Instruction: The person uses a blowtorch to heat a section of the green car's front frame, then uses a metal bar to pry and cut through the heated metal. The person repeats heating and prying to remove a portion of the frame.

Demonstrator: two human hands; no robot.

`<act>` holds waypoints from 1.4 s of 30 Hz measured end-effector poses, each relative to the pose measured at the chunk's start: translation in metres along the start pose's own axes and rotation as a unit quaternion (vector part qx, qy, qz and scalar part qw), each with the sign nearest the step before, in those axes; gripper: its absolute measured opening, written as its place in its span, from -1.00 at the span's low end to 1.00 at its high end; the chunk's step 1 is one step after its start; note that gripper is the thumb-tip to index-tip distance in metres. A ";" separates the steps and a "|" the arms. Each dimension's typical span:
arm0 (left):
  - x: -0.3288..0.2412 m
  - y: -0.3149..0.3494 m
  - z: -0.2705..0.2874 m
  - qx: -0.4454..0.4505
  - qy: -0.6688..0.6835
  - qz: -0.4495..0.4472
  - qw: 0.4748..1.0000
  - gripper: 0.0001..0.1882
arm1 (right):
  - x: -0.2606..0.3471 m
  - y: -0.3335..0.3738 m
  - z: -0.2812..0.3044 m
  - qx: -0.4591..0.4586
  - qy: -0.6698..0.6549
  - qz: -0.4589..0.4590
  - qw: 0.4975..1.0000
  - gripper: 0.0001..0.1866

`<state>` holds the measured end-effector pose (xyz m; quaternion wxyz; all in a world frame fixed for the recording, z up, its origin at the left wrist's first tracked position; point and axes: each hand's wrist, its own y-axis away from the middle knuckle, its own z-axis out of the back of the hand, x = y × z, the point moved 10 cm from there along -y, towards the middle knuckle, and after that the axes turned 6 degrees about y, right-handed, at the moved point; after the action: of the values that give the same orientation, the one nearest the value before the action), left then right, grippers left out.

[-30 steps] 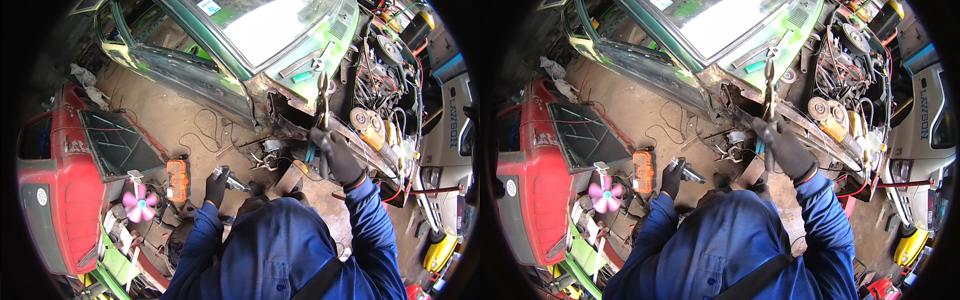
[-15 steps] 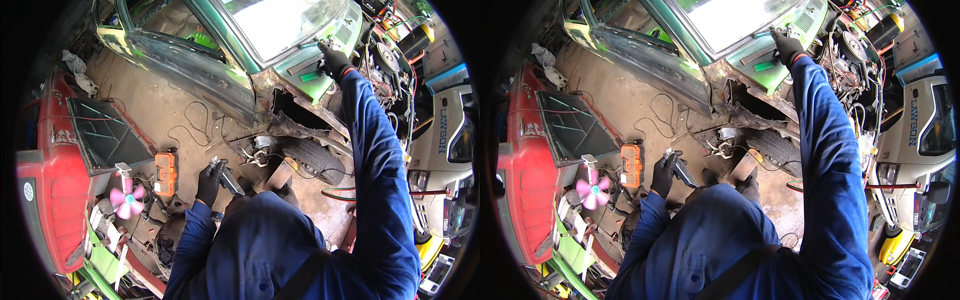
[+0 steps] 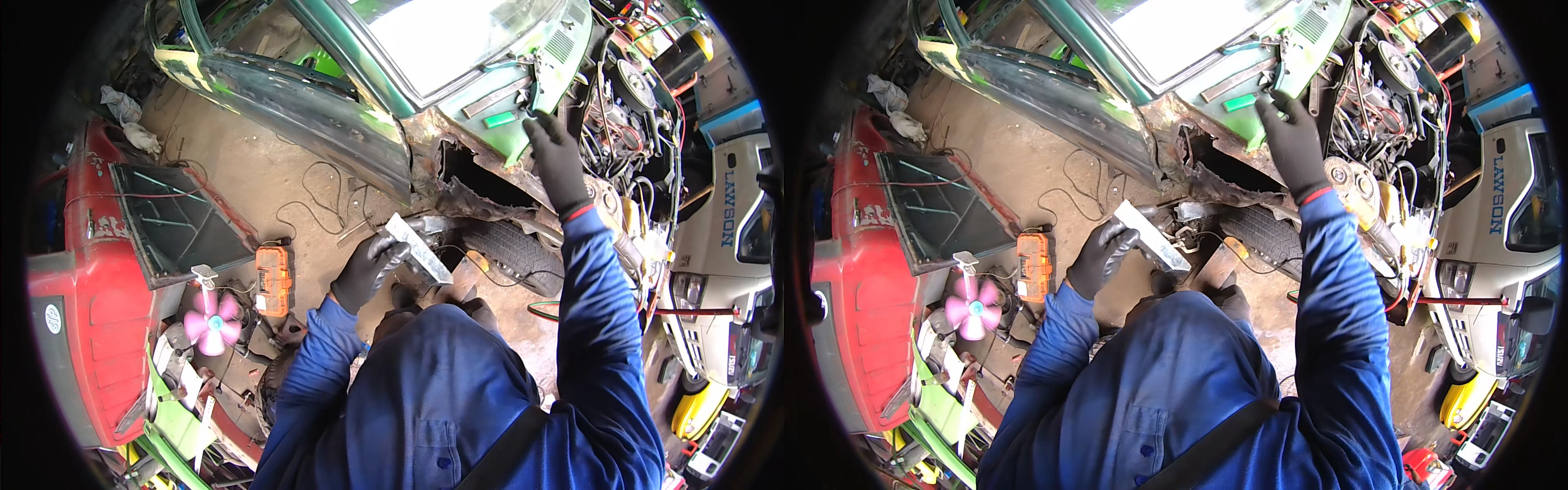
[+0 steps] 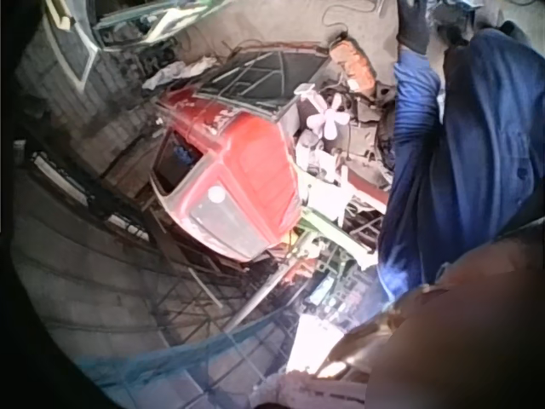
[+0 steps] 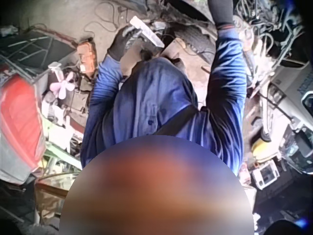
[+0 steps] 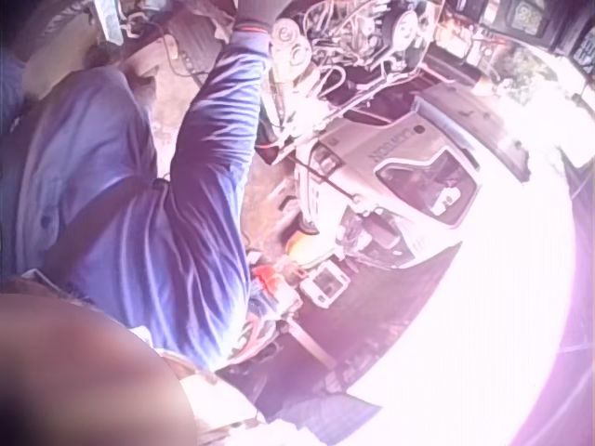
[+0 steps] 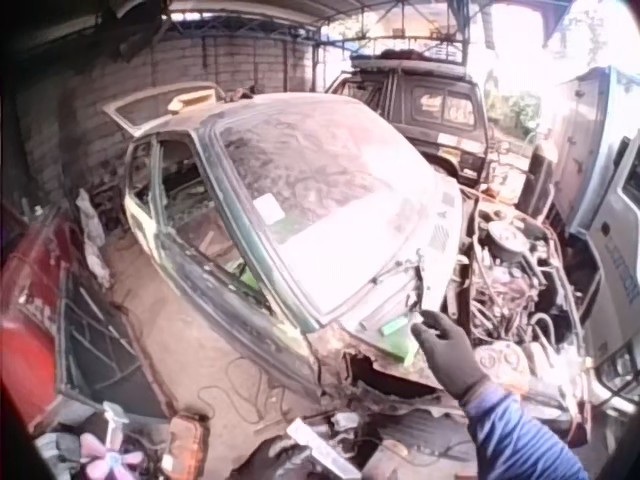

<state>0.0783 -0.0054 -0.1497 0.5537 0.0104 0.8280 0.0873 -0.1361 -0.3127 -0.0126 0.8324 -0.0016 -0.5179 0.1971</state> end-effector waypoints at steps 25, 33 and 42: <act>-0.159 -0.324 -0.167 -0.091 -0.831 -0.212 0.506 -0.44 | -0.109 0.206 0.364 -0.212 0.107 -0.093 0.967 -0.55; -0.161 -0.296 -0.166 -0.128 -0.817 -0.254 0.502 -0.33 | -0.229 0.232 0.444 -0.196 0.421 -0.192 0.864 -0.47; -0.153 -0.261 -0.182 -0.113 -0.783 -0.313 0.526 -0.44 | -0.292 0.243 0.417 -0.127 0.341 -0.262 0.894 -0.18</act>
<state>-0.0092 -0.3040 0.0170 0.9679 -0.2477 -0.0040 -0.0416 -0.6881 -0.2685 -0.1212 0.9721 -0.0387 -0.2046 -0.1078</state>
